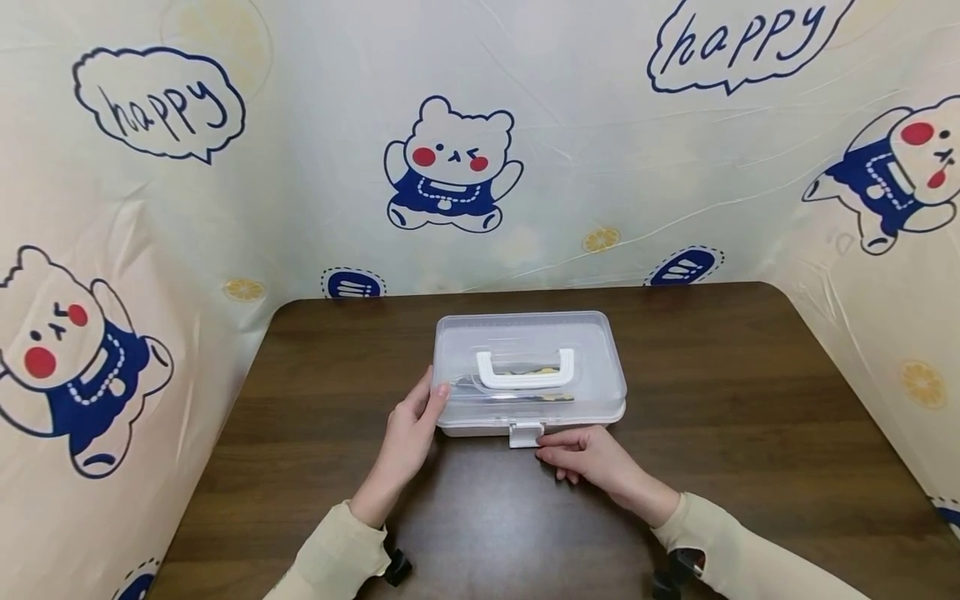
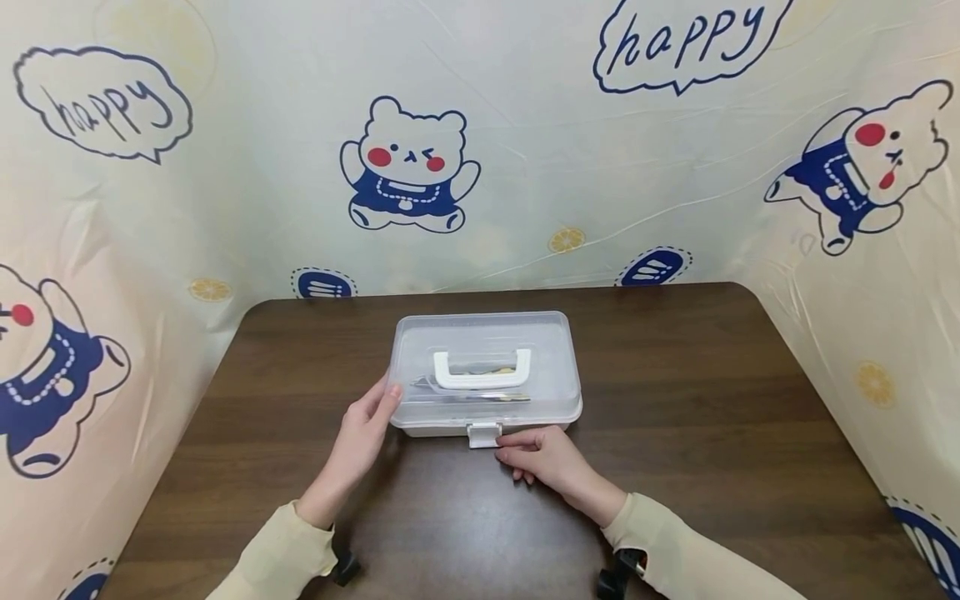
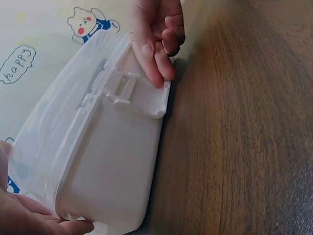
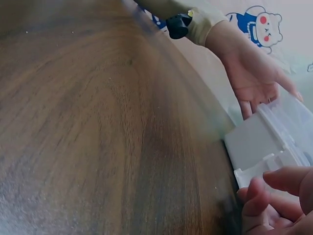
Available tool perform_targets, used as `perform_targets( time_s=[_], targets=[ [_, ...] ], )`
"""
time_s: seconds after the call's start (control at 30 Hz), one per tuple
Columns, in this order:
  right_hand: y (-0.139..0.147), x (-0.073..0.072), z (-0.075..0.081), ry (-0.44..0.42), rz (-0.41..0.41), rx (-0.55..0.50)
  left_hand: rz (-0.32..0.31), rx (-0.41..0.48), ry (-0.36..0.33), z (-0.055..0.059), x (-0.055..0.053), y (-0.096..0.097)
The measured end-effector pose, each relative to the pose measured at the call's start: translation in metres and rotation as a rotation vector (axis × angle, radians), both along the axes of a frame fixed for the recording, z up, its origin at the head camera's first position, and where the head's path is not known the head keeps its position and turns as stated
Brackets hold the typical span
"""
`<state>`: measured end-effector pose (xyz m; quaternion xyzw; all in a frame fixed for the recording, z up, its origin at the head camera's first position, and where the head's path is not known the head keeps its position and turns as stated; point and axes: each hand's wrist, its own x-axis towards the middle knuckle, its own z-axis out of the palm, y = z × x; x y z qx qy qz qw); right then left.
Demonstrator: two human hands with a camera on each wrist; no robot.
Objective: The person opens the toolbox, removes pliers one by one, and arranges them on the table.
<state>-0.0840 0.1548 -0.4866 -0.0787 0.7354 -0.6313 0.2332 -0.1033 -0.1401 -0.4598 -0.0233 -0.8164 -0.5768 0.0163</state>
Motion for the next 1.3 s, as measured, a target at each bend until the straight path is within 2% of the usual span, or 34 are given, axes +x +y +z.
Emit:
perform_targets(
  time_s=[0.2, 0.33, 0.53, 0.73, 0.9, 1.03, 1.17, 1.3],
  targets=[
    [0.006, 0.003, -0.002, -0.017, 0.055, -0.073, -0.013, 0.000, 0.004, 0.001, 0.001, 0.000],
    [0.015, 0.005, -0.003, -0.015, 0.073, -0.083, -0.020, 0.004, -0.005, 0.001, 0.001, -0.001],
    [0.036, 0.009, 0.000, 0.067, 0.093, 0.008, -0.032, 0.015, -0.010, 0.001, 0.002, -0.003],
    [0.061, 0.010, 0.010, 0.164, 0.142, 0.094, -0.064, 0.016, 0.006, -0.001, 0.002, -0.005],
    [0.079, 0.006, 0.019, 0.202, 0.147, 0.186, -0.101, -0.003, -0.023, -0.002, 0.002, -0.006],
    [0.091, 0.002, 0.023, 0.262, 0.113, 0.329, -0.124, -0.012, -0.026, -0.002, 0.001, -0.007],
    [0.098, -0.001, 0.026, 0.337, 0.033, 0.497, -0.137, -0.013, -0.024, -0.003, 0.001, -0.008],
    [0.100, -0.004, 0.028, 0.417, -0.069, 0.547, -0.149, -0.007, -0.025, -0.006, 0.000, -0.010]
  ],
)
